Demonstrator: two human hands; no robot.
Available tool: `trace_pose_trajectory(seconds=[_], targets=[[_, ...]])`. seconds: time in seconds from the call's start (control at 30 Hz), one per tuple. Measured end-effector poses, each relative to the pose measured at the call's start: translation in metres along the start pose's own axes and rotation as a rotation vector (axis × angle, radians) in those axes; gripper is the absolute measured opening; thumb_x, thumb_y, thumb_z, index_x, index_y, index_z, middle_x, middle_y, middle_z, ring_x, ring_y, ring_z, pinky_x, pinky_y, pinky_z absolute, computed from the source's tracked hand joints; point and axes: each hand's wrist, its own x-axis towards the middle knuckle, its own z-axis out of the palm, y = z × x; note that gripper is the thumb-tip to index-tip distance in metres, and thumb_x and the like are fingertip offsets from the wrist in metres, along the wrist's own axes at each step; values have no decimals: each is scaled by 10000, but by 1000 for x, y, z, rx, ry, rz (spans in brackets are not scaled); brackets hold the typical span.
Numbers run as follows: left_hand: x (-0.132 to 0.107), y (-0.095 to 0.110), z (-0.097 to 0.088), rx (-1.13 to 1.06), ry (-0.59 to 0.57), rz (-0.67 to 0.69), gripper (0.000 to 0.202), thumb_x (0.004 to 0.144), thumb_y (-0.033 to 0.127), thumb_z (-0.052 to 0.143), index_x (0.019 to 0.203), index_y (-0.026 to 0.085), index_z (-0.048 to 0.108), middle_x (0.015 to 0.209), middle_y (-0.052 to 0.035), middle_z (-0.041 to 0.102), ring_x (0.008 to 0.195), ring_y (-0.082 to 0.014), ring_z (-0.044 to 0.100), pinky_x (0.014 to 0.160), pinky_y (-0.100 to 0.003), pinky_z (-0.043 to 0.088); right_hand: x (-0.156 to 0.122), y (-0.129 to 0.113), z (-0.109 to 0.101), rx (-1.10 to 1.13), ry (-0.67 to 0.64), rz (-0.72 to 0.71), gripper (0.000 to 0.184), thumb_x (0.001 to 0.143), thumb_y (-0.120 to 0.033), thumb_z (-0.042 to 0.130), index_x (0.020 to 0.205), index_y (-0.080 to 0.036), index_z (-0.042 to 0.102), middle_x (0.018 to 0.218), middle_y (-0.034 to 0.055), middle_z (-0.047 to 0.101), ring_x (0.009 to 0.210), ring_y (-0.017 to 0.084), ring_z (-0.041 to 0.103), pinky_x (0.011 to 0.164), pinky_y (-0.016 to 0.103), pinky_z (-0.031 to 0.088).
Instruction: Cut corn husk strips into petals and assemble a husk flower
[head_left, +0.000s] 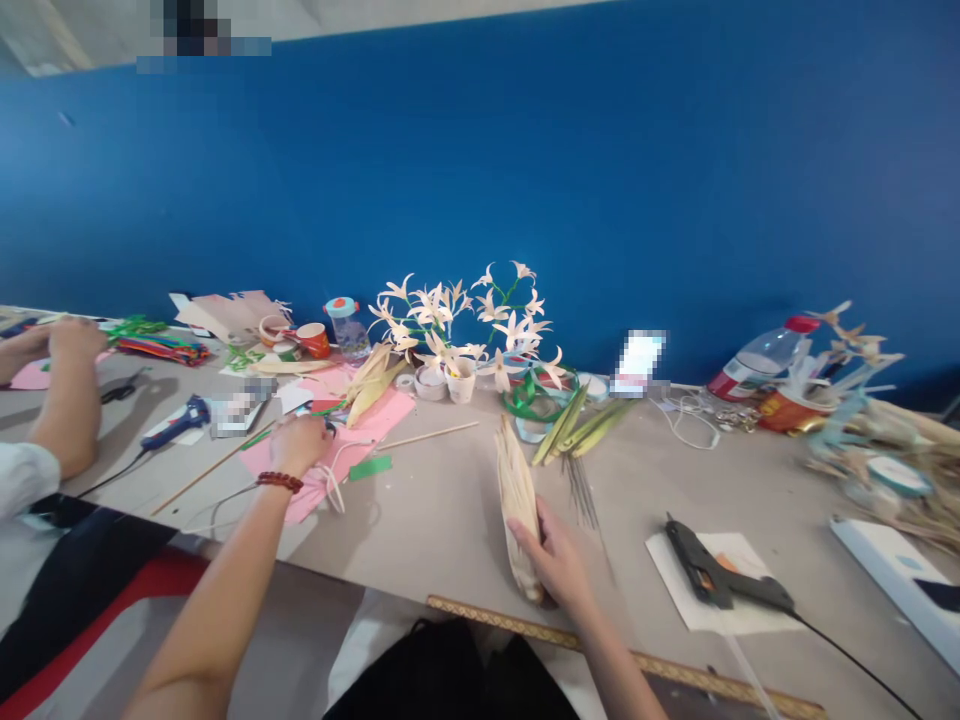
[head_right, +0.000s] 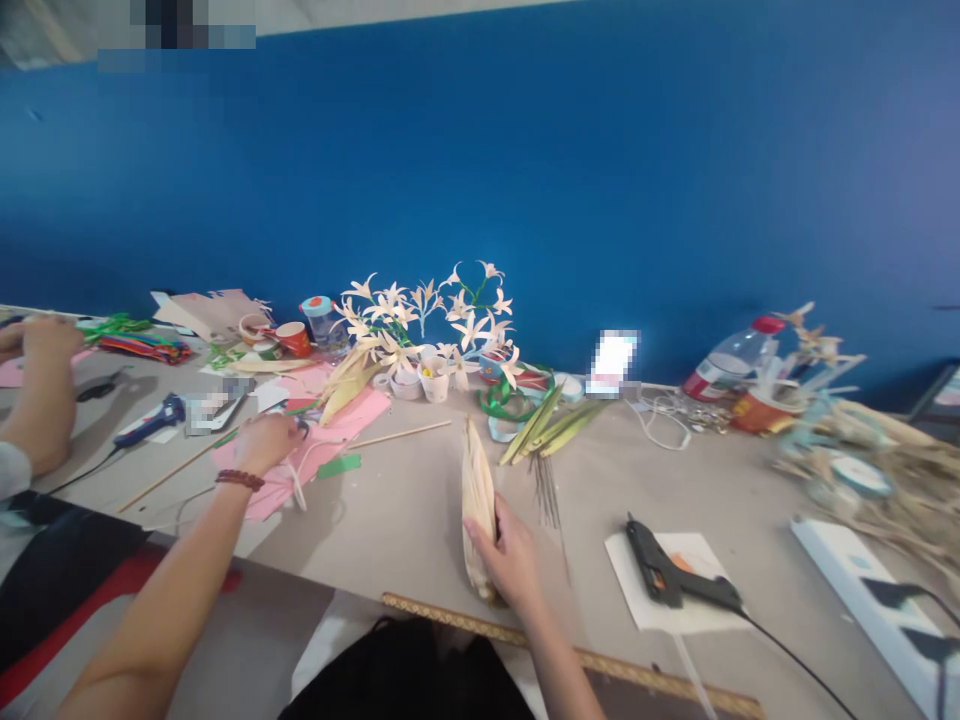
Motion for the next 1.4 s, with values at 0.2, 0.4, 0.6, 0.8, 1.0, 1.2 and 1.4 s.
trace_pose_trajectory(seconds=[0.2,0.4,0.6,0.8,1.0,1.2,1.4], targets=[[-7,2,6,7,16,84,183,737,238,516,734,156,679,994,-165,653,1031,-343,559,857,-439,399,0,7,2,4,-5,-1,554,862,-532,519,1284,-175,541,1125,129,695,976,306,660,850,397,502],[-8,-2,-12,-65,133,174,194,766,319,513,706,168,619,890,-110,632,919,-279,571,802,-371,427,-1,5,2,88,53,-12,495,829,-507,587,1225,-210,600,1108,104,707,1002,308,653,869,399,495],[1,-18,-34,-639,440,335,186,811,358,595,809,172,586,884,-41,604,846,-184,570,766,-294,484,0,-2,-2,109,29,-42,433,843,-461,594,1198,-216,618,1044,86,723,916,284,671,815,362,509],[0,-17,-46,-1005,767,111,191,908,317,529,953,132,521,762,27,540,617,-75,502,569,-190,449,-1,-1,0,128,35,-55,393,841,-443,611,1161,-216,631,1024,80,719,889,279,665,799,356,508],[-45,52,-54,-1341,693,293,165,855,272,627,903,157,519,813,2,592,555,-79,598,531,-217,509,-3,-9,-5,373,162,-3,405,812,-447,644,1123,-188,637,1025,84,704,915,274,641,804,360,517],[-87,143,-30,-931,389,813,22,896,207,547,879,194,551,876,-45,635,803,-157,638,711,-284,536,-11,-4,-10,609,355,110,432,826,-464,632,1160,-191,605,1043,80,692,913,245,630,782,333,518],[-113,209,-8,-555,154,1154,155,929,256,456,891,174,582,977,-106,643,920,-222,618,816,-349,505,-10,-8,-17,665,258,192,480,783,-493,666,1146,-184,611,999,73,712,841,250,653,695,320,534]])
